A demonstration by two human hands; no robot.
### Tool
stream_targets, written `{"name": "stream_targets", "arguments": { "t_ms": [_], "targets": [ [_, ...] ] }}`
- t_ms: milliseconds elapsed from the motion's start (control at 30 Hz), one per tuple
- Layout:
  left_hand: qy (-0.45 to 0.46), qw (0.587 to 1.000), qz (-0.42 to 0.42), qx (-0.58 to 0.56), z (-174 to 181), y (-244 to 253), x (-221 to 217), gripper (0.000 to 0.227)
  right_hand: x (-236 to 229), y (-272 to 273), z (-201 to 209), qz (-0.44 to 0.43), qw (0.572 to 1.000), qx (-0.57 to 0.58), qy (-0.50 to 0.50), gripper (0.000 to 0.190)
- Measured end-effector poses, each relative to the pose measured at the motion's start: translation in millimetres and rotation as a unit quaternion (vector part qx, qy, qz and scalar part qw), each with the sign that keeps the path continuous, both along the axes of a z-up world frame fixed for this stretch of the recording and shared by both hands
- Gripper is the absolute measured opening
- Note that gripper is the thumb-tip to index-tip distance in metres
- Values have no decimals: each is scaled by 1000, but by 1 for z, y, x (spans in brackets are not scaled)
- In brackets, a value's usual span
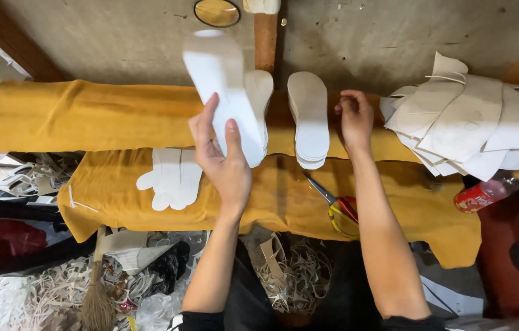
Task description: Sorting and stacking white shoe insoles on a workbench in a leather workshop.
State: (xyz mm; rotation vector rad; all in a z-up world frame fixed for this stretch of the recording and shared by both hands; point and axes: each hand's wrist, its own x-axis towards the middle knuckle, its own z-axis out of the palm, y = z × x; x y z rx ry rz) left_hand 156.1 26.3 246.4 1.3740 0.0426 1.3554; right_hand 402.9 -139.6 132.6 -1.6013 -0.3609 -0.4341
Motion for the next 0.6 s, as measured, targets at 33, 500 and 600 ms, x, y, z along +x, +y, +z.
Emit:
{"name": "stream_targets", "arguments": {
  "t_ms": [33,500,600],
  "targets": [
    [28,999,-33,7,1,-2,0,39,0,0,1,1,1000,-4,6,19],
    [387,906,-24,170,-73,79,77,36,7,2,-3,-14,999,-2,47,16],
    [449,856,21,254,-51,76,86,33,3,3,-2,-7,999,1,50,16]
  ]
}}
